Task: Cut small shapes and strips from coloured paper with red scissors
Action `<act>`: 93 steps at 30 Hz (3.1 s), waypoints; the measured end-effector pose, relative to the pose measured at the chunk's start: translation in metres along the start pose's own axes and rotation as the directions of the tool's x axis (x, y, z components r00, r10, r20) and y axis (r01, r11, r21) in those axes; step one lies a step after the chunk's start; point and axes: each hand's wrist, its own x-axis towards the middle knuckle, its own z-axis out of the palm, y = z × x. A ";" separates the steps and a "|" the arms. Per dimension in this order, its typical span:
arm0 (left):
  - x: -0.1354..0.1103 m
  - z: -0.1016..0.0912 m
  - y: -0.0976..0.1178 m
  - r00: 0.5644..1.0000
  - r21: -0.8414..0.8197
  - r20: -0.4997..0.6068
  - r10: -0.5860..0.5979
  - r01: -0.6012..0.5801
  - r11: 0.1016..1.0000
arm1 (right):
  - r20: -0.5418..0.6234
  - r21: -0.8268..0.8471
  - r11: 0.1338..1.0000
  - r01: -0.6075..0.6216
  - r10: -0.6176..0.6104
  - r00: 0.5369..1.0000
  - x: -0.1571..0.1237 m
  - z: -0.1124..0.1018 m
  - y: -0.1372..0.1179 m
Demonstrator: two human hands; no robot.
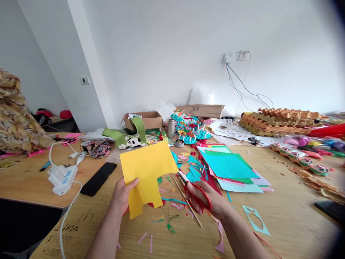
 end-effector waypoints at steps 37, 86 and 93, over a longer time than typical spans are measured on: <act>-0.009 0.009 0.006 0.992 0.069 0.069 -0.110 0.105 0.992 | -0.091 -0.040 0.999 0.022 -0.026 0.995 0.005 0.002 0.002; -0.013 0.014 0.007 0.993 0.084 0.075 -0.095 0.088 0.993 | -0.174 -0.108 0.993 -0.055 0.036 0.984 0.010 0.005 0.006; -0.012 0.016 0.005 0.992 0.084 0.073 -0.103 0.097 0.992 | -0.187 -0.097 0.995 -0.038 0.019 0.982 0.010 0.006 0.003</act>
